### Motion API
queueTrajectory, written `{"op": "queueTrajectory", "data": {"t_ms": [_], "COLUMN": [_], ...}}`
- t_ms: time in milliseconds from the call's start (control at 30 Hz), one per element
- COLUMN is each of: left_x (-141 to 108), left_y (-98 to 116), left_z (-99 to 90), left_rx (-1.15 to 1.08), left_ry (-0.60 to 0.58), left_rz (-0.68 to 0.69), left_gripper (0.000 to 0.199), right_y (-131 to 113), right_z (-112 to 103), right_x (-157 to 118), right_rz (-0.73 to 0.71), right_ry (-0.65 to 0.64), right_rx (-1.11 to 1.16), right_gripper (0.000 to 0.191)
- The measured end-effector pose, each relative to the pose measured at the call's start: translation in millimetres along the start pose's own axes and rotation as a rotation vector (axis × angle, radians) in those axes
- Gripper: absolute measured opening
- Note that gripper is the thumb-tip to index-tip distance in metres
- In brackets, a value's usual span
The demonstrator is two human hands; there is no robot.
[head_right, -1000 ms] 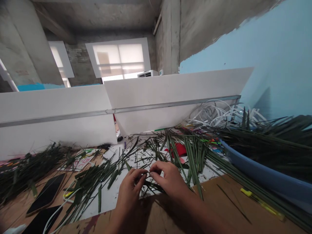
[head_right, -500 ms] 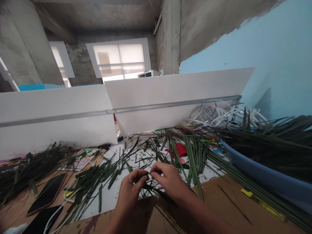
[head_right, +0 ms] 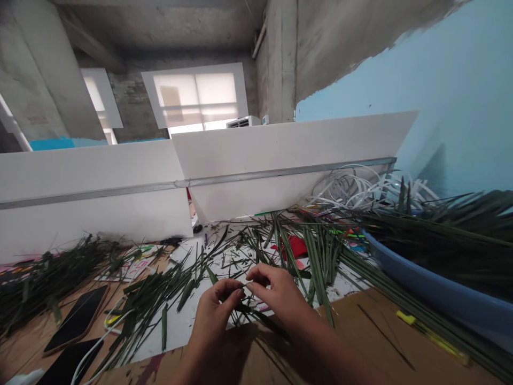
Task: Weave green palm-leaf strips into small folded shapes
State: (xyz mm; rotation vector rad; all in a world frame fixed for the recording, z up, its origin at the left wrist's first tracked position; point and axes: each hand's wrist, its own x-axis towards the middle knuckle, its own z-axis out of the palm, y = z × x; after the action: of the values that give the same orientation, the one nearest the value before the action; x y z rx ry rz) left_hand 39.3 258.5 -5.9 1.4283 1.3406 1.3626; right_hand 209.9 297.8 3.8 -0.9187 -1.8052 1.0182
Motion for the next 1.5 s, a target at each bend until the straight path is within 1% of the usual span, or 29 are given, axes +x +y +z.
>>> {"op": "queueTrajectory", "data": {"t_ms": [133, 333, 467, 600, 800, 967, 1200, 1367, 1433, 1500], "left_x": [0.3, 0.5, -0.6, -0.7, -1.5, -1.9, -0.7, -2.2, -3.1, -3.7], "left_y": [0.7, -0.8, -3.0, -0.6, 3.3, 3.4, 2.8, 1.8, 1.6, 2.2], "left_z": [0.1, 1.0, -0.1, -1.0, -0.2, 1.4, 0.2, 0.7, 1.3, 1.5], "left_rx": [0.002, 0.017, 0.02, 0.059, 0.079, 0.095, 0.083, 0.09, 0.119, 0.16], "left_ry": [-0.015, -0.073, -0.021, -0.012, -0.029, -0.017, 0.002, -0.016, -0.008, 0.011], "left_rz": [-0.002, 0.005, -0.017, 0.001, -0.016, -0.001, -0.005, 0.007, 0.001, 0.003], "left_gripper": [0.014, 0.018, 0.023, 0.018, 0.016, 0.02, 0.029, 0.028, 0.025, 0.023], "right_y": [-0.3, -3.1, -2.3, -0.2, 2.1, 2.7, 2.9, 1.2, 1.1, 1.5], "right_z": [-0.1, 4.4, 2.5, 0.8, 4.6, 6.5, 6.6, 6.0, 5.1, 4.0], "right_x": [1.2, -2.2, -1.1, 0.7, 0.0, -0.2, -1.2, -1.0, -0.3, 0.3], "right_rz": [-0.033, -0.006, -0.008, -0.056, 0.036, 0.005, 0.064, 0.095, 0.101, 0.078], "right_ry": [0.018, -0.017, -0.012, 0.008, -0.016, -0.018, -0.03, -0.041, -0.038, -0.025], "right_rx": [-0.053, -0.03, -0.046, -0.105, -0.036, -0.04, 0.019, 0.054, 0.044, 0.008], "right_gripper": [0.01, 0.011, 0.012, 0.014, 0.013, 0.012, 0.015, 0.017, 0.016, 0.013]}}
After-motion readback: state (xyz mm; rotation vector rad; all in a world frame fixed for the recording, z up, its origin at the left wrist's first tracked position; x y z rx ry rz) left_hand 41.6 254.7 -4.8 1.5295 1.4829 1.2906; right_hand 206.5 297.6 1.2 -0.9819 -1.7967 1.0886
